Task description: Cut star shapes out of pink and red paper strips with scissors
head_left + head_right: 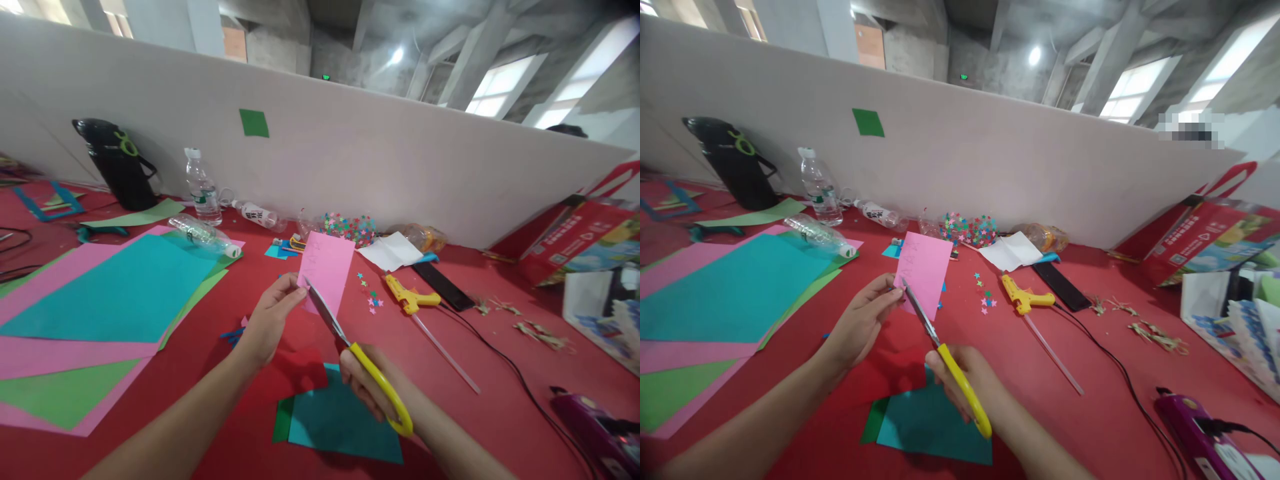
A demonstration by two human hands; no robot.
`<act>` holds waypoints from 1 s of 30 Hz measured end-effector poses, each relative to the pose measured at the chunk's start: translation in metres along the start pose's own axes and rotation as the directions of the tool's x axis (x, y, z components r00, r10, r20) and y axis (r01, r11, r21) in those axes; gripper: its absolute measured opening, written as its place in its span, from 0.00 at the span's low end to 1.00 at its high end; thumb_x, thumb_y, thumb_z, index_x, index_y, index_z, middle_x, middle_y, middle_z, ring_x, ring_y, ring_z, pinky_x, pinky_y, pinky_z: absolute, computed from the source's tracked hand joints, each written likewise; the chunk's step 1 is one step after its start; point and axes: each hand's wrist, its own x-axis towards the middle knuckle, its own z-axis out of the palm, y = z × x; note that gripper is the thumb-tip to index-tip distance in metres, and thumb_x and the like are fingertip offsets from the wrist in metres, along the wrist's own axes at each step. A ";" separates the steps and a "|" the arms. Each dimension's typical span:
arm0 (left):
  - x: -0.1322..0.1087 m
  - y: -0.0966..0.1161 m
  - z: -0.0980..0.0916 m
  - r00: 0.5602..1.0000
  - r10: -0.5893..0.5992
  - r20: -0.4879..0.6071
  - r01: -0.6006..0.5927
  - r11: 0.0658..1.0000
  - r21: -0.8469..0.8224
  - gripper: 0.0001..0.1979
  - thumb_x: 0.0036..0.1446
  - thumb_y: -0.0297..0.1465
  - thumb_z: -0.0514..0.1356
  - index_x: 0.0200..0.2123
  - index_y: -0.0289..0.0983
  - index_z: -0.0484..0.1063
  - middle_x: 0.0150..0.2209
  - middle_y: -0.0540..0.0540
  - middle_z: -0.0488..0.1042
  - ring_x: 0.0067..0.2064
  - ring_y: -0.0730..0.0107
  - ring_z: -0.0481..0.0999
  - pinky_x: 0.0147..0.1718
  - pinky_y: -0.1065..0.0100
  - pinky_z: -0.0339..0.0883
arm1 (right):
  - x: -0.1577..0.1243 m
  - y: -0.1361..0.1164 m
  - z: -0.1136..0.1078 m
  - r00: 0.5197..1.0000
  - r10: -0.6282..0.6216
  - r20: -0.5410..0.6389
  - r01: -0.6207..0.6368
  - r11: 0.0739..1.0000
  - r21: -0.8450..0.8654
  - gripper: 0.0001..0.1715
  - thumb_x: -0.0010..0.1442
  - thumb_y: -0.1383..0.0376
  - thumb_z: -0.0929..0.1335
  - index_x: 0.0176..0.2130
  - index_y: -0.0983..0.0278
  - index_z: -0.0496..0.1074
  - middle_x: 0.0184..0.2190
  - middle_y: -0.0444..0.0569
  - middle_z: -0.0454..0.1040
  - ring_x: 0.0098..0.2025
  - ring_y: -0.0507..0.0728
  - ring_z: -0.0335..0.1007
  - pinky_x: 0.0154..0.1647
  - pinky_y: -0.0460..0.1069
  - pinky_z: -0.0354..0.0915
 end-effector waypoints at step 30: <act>0.003 -0.001 0.001 0.997 -0.068 -0.022 0.068 0.998 -0.014 0.06 0.49 0.33 0.64 0.26 0.38 0.71 0.27 0.53 0.68 0.30 0.74 0.66 0.33 0.72 0.62 | 0.002 0.002 -0.006 0.998 -0.060 0.018 0.060 0.998 -0.001 0.27 0.57 0.42 0.62 0.26 0.62 0.61 0.08 0.33 0.54 0.08 0.46 0.49 0.09 0.41 0.49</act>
